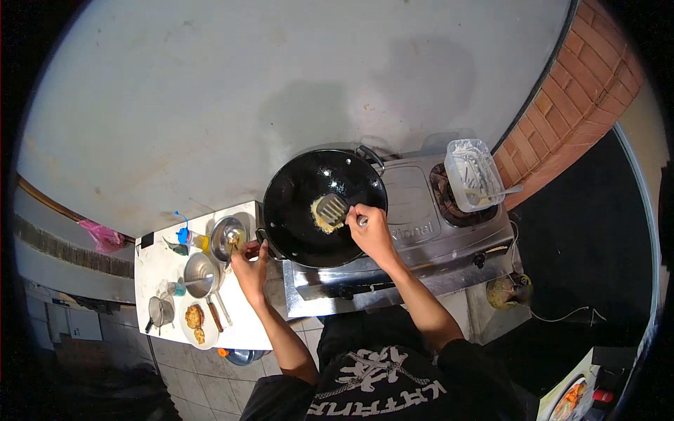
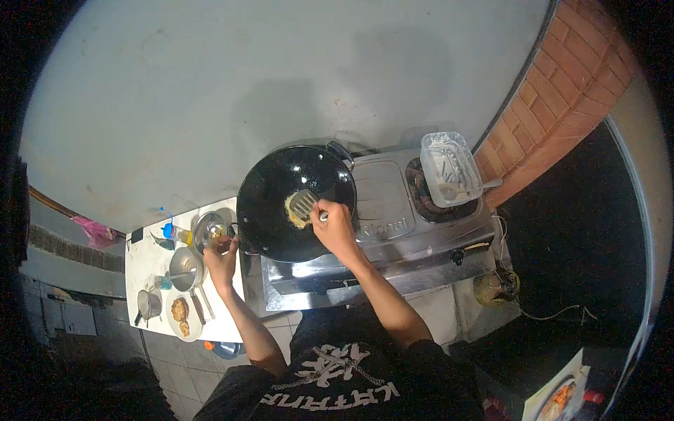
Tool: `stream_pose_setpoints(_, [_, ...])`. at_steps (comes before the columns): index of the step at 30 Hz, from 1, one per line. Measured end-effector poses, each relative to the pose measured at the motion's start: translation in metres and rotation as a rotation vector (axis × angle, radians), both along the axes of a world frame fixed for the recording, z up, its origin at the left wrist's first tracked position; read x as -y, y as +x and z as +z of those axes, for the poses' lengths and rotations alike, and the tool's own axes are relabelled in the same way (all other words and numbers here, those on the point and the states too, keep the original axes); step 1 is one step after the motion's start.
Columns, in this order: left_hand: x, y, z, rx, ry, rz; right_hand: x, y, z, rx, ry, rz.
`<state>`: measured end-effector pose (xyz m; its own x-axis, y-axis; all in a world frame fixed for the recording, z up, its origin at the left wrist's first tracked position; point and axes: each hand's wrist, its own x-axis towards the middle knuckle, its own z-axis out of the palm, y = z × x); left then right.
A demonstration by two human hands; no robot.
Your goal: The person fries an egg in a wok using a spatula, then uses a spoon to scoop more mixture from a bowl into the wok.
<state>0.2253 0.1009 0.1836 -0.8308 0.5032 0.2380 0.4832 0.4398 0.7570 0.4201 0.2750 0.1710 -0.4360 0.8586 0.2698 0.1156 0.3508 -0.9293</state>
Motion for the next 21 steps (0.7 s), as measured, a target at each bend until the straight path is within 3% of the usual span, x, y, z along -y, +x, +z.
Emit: stream_pose_setpoints(21, [-0.002, 0.005, 0.005, 0.027, -0.023, 0.025, -0.011, -0.005, 0.003, -0.012, 0.065, -0.002])
